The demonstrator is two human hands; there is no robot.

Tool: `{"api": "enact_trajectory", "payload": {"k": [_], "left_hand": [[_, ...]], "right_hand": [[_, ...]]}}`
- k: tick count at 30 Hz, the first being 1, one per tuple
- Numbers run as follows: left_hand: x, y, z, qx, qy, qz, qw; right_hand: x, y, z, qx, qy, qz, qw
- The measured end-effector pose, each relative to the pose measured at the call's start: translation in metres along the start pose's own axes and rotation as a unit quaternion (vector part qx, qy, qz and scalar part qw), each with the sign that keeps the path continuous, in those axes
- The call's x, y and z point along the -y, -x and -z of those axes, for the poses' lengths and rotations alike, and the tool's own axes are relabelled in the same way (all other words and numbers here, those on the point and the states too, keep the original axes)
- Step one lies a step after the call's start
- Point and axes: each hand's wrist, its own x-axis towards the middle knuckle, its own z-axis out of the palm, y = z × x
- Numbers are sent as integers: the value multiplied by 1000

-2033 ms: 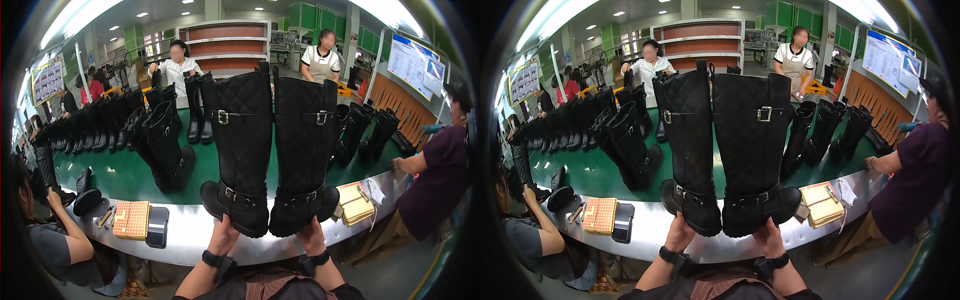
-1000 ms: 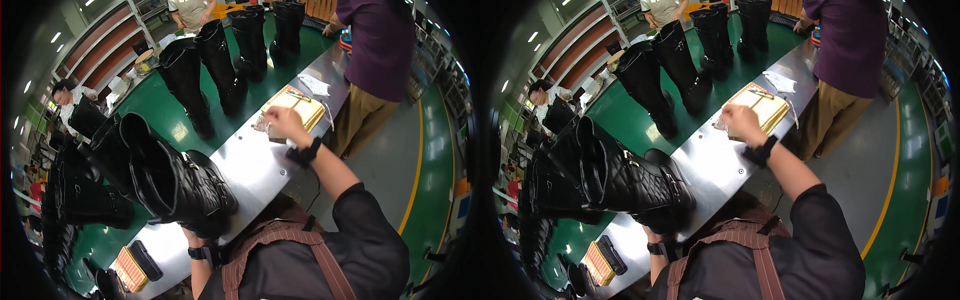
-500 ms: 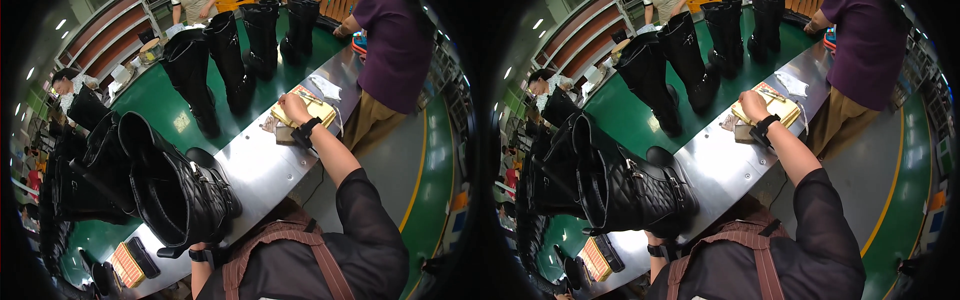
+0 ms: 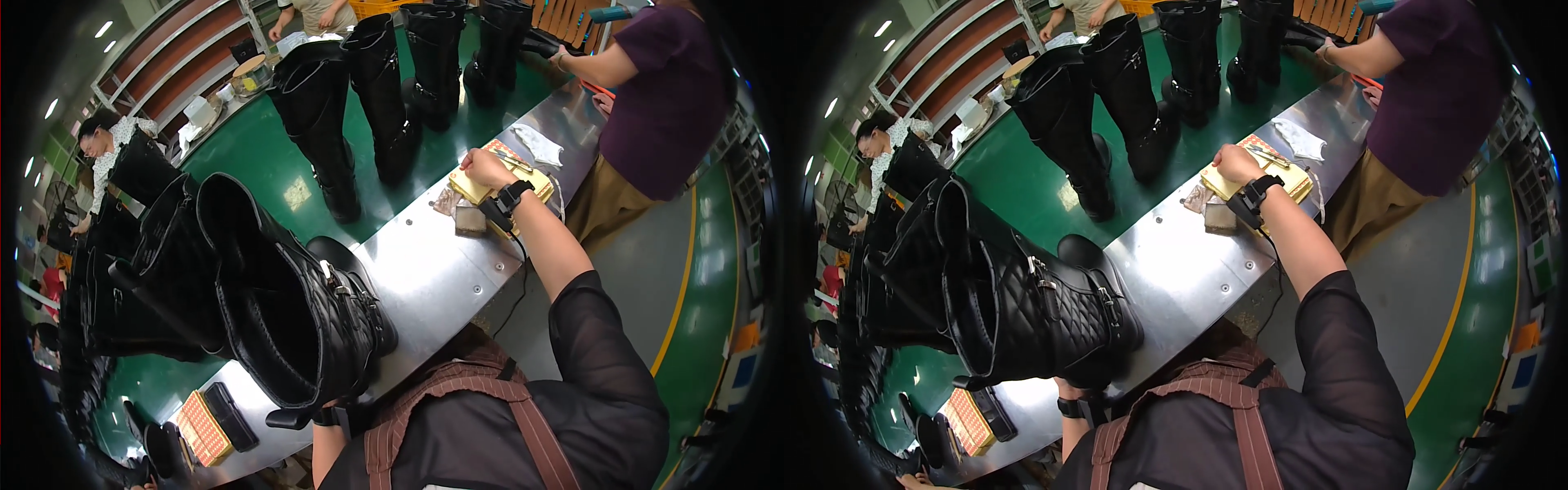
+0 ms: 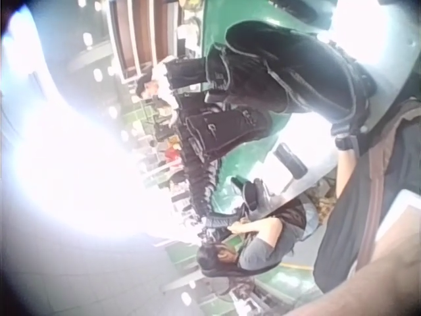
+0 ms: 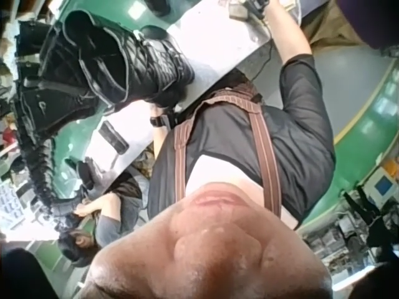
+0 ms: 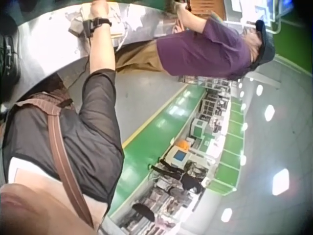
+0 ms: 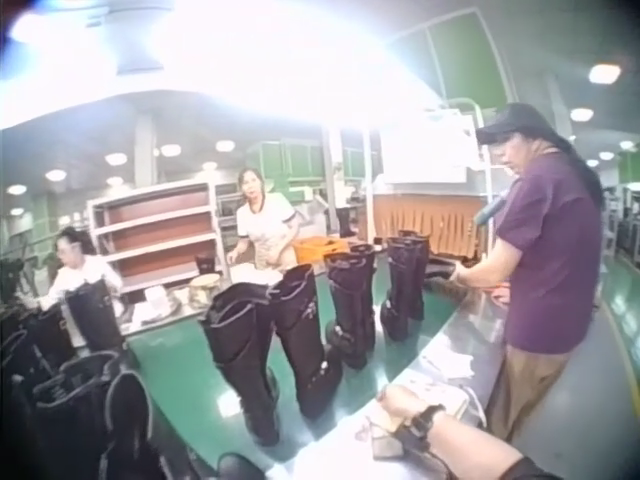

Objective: Inspecting pairs of black boots for quality control and moving them along a production line.

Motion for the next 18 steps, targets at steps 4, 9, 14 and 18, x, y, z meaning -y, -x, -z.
{"api": "enact_trajectory", "payload": {"k": [4, 9, 14, 18], "left_hand": [[5, 10, -1, -22, 17, -9, 1000], [-4, 36, -17, -4, 77, -56, 995], [-24, 51, -42, 163, 138, -107, 971], [-27, 65, -37, 172, 111, -142, 969]], "right_hand": [[10, 0, -12, -59, 19, 42, 997], [-5, 0, -11, -118, 48, 80, 989], [97, 65, 70, -255, -135, 257, 922], [236, 176, 137, -67, -329, 414, 846]]}}
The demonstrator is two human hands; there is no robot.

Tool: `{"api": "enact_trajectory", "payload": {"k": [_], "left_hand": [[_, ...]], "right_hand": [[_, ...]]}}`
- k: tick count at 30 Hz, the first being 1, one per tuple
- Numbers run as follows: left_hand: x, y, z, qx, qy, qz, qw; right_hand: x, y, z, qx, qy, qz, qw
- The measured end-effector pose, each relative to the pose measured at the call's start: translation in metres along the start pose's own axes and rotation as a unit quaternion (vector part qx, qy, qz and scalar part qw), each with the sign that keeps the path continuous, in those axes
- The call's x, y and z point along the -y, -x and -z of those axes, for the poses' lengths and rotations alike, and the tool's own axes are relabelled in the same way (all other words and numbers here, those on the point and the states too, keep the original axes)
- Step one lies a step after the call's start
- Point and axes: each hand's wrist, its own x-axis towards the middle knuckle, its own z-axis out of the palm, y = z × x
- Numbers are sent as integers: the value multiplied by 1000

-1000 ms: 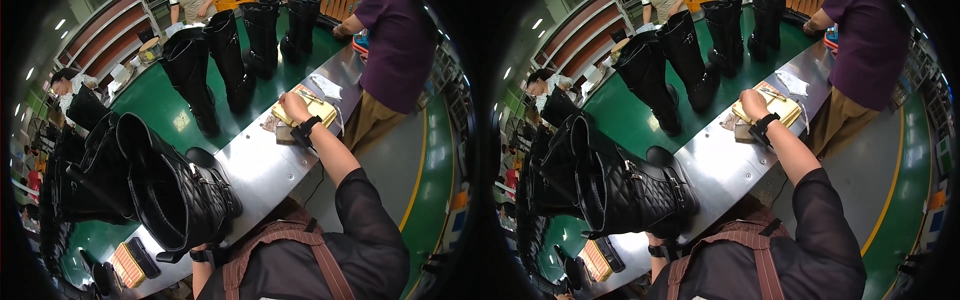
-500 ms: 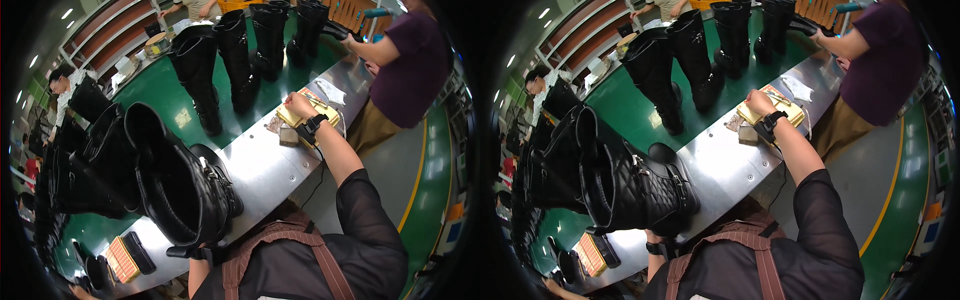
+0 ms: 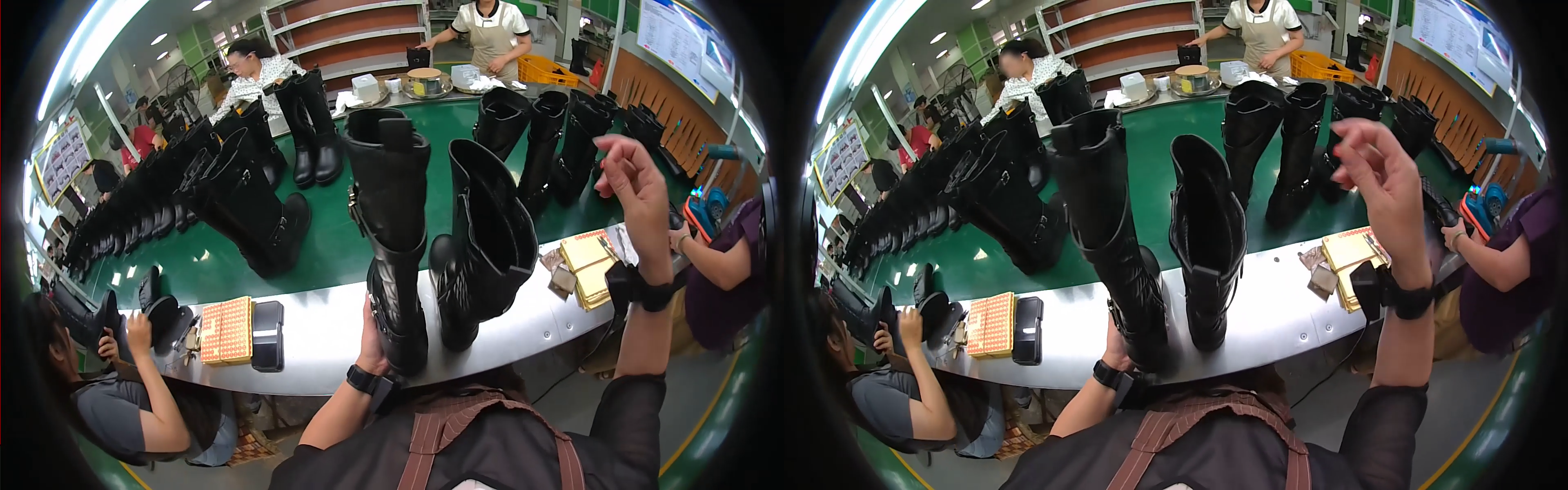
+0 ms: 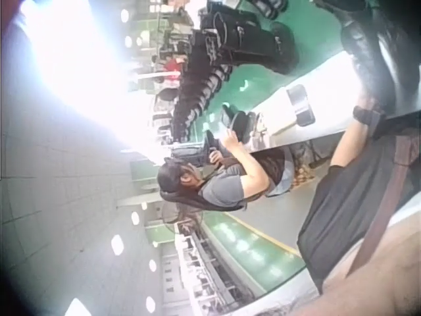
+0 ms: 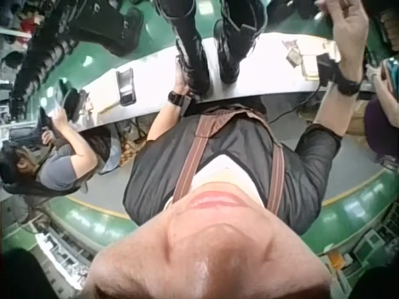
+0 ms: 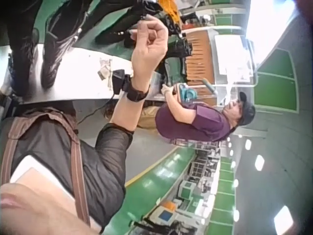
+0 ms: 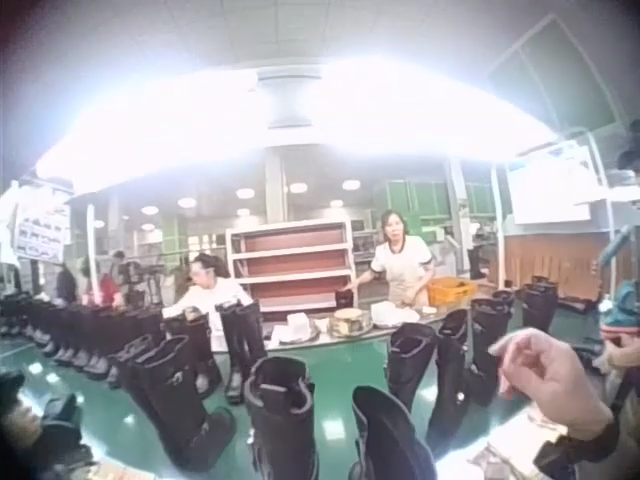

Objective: Inspecting pairs of black boots for quality control and moving them along a production line.

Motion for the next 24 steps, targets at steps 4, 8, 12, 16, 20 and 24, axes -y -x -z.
{"api": "enact_trajectory", "payload": {"k": [4, 8, 12, 16, 20, 24], "left_hand": [[0, 10, -8, 31, -2, 10, 999], [-1, 14, -24, 19, -44, -3, 999], [0, 20, -24, 12, -39, 7, 999], [0, 21, -18, 18, -8, 11, 1000], [-2, 21, -22, 27, -19, 28, 999], [-11, 35, -12, 14, 0, -5, 1000]], "right_hand": [[110, 3, -51, 162, -117, 49, 979], [127, -6, -80, 184, -94, 42, 978], [128, -6, -86, 194, -94, 32, 976], [126, -5, -96, 194, -107, 36, 975], [136, -4, -92, 198, -80, 7, 977], [131, -2, -103, 210, -62, 9, 976]]}}
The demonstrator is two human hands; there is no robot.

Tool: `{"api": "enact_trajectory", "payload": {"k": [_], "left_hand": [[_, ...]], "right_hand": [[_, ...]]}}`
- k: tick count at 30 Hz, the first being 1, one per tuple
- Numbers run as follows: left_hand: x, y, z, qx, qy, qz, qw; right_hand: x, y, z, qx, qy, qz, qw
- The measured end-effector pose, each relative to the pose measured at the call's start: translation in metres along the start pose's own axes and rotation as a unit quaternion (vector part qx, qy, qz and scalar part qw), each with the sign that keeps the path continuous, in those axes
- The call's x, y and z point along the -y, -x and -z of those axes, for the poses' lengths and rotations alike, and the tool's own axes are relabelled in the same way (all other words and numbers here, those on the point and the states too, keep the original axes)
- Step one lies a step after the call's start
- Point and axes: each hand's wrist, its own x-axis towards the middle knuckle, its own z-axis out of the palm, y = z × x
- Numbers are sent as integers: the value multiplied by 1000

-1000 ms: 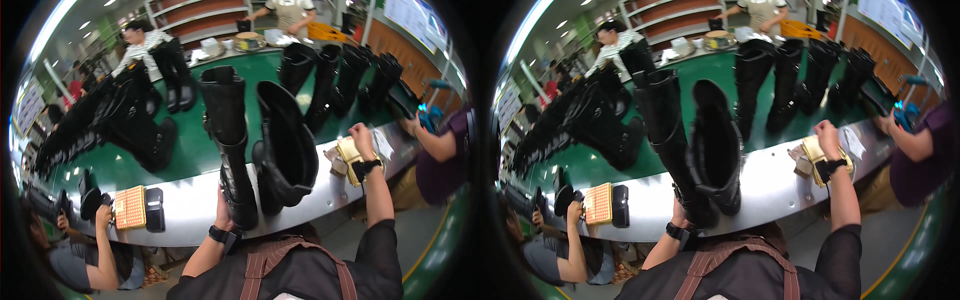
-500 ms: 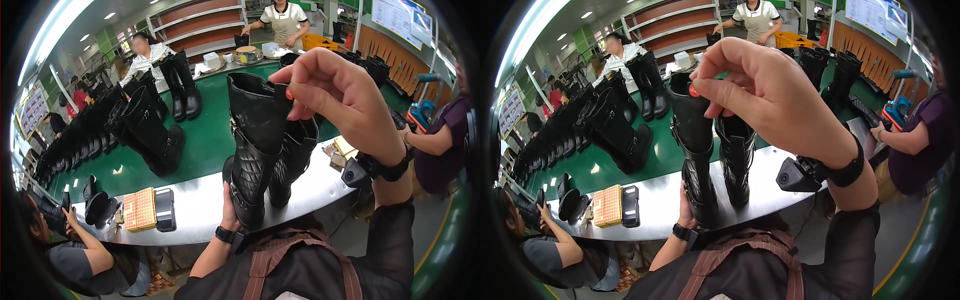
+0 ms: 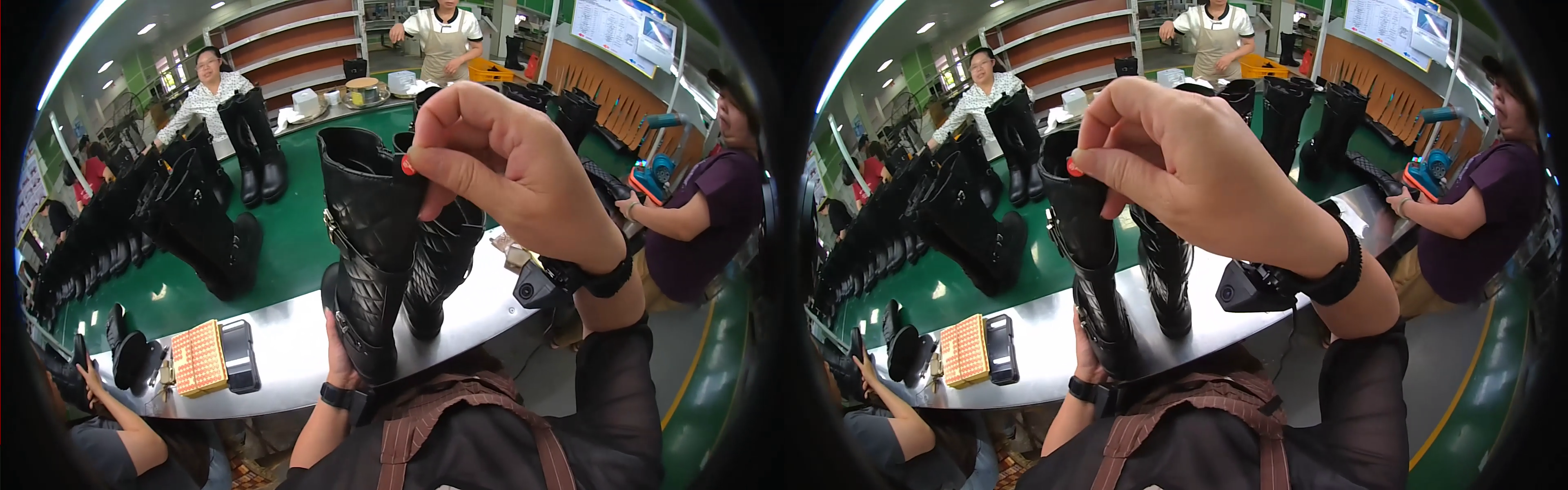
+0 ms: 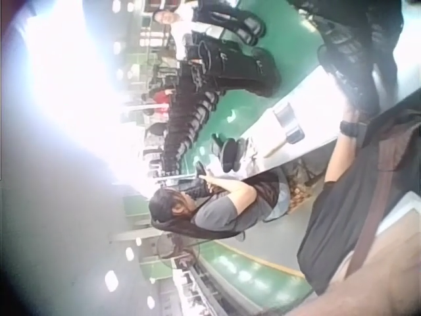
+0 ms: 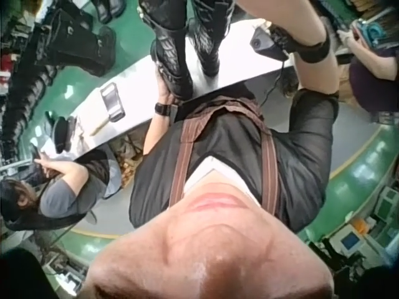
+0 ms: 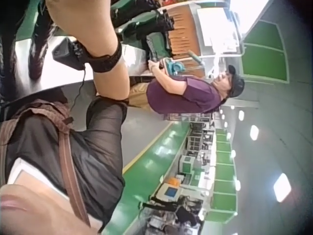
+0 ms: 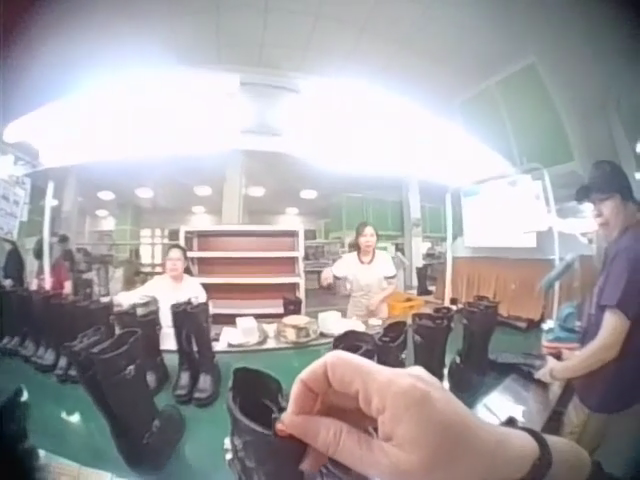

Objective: Inspecting pairs of black boots for quality control and moving them along a production line.

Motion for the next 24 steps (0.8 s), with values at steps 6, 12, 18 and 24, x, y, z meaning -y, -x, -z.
{"api": "enact_trajectory", "payload": {"k": [6, 12, 18, 24], "left_hand": [[4, -9, -5, 14, 29, 48, 998], [1, -14, 11, 62, 79, 31, 994], [-3, -19, 18, 71, 105, 27, 992], [5, -23, 38, 38, 81, 56, 994]], "right_hand": [[-2, 6, -7, -109, 57, -15, 992], [-22, 1, -15, -142, 42, 7, 989], [-3, 45, -10, -64, 399, -6, 915], [15, 55, -24, 2, 324, -124, 938]]}}
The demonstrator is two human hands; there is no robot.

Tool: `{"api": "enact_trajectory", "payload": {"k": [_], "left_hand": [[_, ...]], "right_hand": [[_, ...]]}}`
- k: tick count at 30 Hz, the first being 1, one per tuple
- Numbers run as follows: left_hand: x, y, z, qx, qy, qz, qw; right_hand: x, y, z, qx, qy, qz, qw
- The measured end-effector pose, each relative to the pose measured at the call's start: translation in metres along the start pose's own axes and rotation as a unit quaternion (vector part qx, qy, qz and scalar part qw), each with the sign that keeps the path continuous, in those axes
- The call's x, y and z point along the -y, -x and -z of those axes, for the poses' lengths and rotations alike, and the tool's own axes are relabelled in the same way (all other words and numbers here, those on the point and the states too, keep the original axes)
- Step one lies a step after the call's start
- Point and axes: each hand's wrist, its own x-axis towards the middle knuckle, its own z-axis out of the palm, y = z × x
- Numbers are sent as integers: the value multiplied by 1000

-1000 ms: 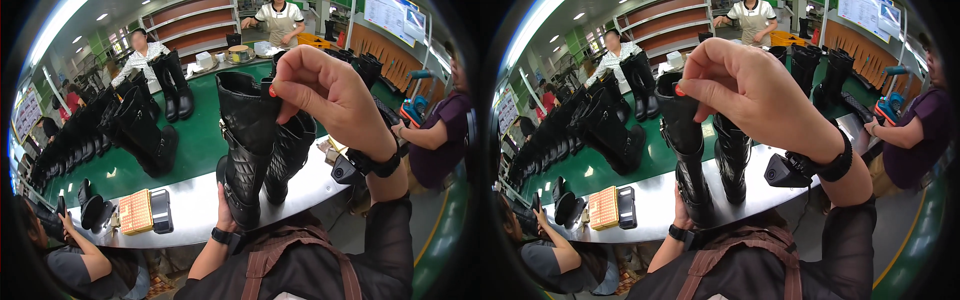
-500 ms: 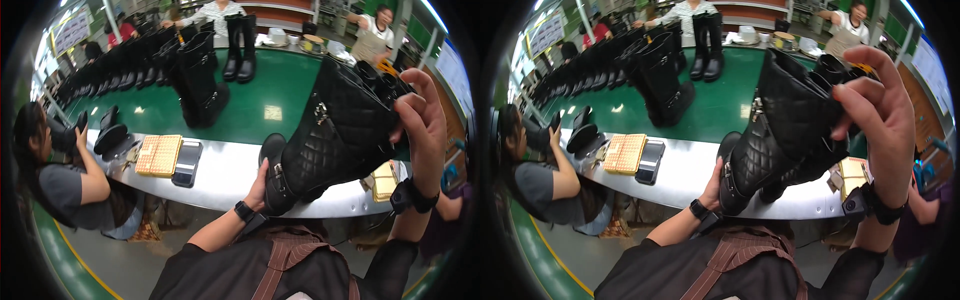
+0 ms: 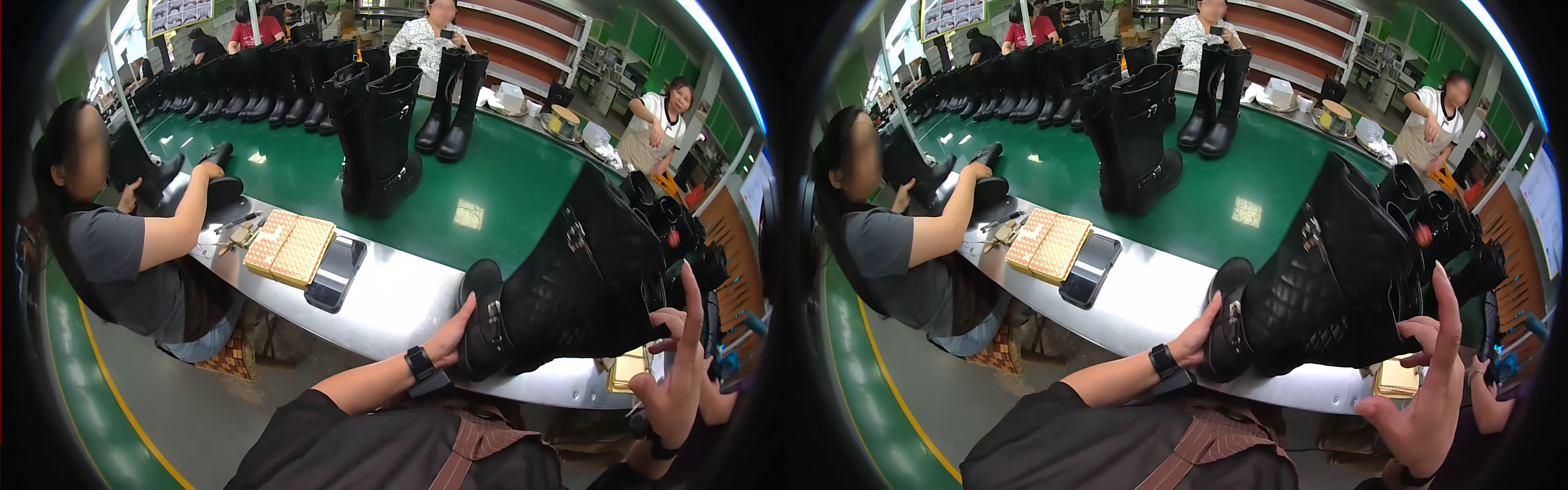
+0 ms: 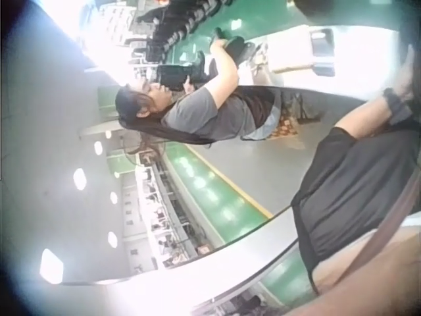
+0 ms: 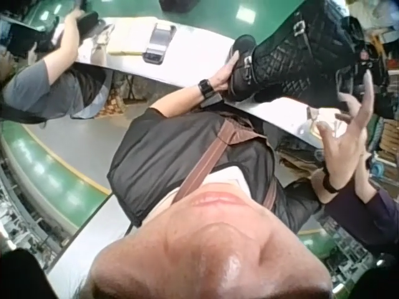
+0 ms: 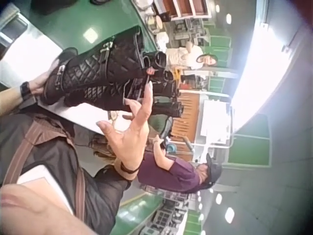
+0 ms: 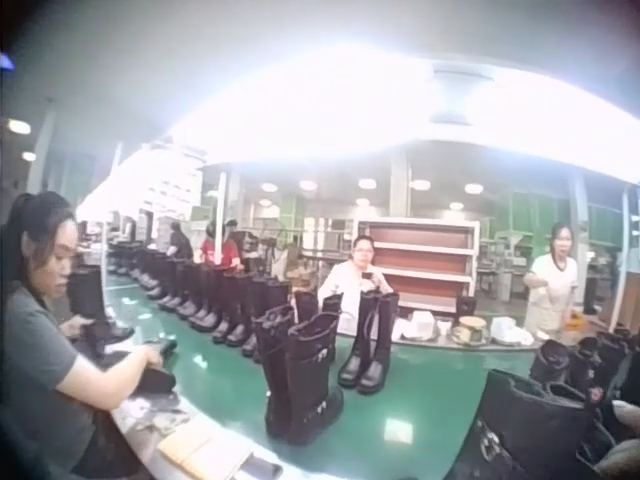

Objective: Inspecting pairs of black boots for quality control and moving them along a production line.

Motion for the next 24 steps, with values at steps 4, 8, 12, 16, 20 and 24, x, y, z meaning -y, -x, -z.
{"api": "enact_trajectory", "payload": {"k": [4, 8, 12, 16, 20, 24], "left_hand": [[10, 8, -2, -12, -35, 16, 999], [11, -3, -9, 3, -42, 27, 999], [4, 8, 4, -1, -11, 14, 1000], [0, 1, -24, 23, -50, 57, 997], [2, 5, -21, 24, -44, 69, 996], [2, 6, -23, 14, -27, 61, 998]], "right_hand": [[-15, -17, -6, 35, -20, 62, 997], [-21, -28, -9, 47, -25, 90, 995], [10, -49, -26, 19, -146, 25, 989], [-8, -51, -10, 28, -131, 11, 991], [-4, -49, -4, 72, -138, -56, 986], [-8, -52, 4, 92, -181, -83, 976]]}}
